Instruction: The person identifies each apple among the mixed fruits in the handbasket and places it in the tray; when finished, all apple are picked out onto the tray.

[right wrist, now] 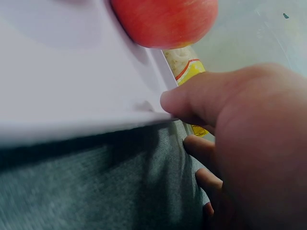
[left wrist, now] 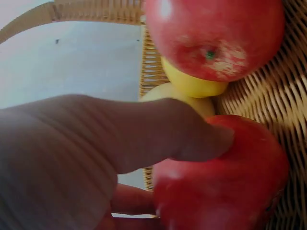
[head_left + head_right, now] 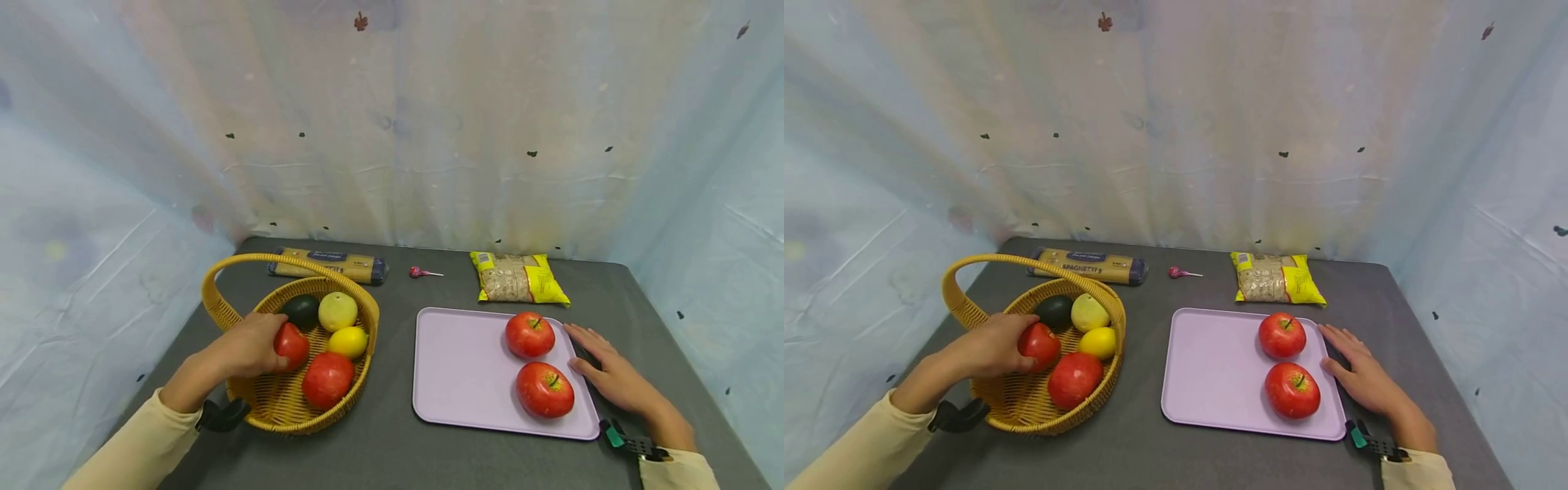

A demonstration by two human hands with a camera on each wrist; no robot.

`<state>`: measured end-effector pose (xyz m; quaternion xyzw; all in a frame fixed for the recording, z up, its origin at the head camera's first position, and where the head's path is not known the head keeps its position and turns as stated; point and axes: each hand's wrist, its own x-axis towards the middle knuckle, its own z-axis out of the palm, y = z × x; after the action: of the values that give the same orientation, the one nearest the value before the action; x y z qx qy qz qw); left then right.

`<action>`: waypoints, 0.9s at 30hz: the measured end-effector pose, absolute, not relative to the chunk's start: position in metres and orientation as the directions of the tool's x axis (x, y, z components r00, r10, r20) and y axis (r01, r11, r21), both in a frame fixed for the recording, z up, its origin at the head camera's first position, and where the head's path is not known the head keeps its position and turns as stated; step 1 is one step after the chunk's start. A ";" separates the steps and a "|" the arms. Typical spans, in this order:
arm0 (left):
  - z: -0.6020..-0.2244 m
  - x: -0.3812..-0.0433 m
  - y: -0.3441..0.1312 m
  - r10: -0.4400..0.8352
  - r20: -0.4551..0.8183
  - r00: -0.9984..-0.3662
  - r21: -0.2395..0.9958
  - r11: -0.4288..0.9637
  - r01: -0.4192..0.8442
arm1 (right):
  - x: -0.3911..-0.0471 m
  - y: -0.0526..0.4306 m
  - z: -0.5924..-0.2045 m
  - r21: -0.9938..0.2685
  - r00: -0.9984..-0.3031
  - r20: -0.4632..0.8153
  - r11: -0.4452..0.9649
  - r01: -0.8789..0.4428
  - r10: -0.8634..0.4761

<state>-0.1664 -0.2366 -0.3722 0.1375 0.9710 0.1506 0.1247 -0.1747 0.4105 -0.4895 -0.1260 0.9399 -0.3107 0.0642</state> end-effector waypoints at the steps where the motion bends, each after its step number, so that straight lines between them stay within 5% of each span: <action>1: -0.373 -0.166 -0.236 0.310 -0.205 -0.929 0.321 0.917 0.235 | -0.175 0.410 -0.490 -0.599 -0.960 -0.041 0.776 -0.198 -0.277; 27: -0.382 -0.162 -0.216 0.352 -0.206 -0.913 0.343 0.900 0.270 | -0.173 0.408 -0.487 -0.599 -0.962 -0.034 0.776 -0.197 -0.270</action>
<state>-0.1618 -0.2163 -0.3817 0.1609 0.9656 0.1558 0.1324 -0.1727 0.4083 -0.4873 -0.1241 0.9406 -0.3104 0.0589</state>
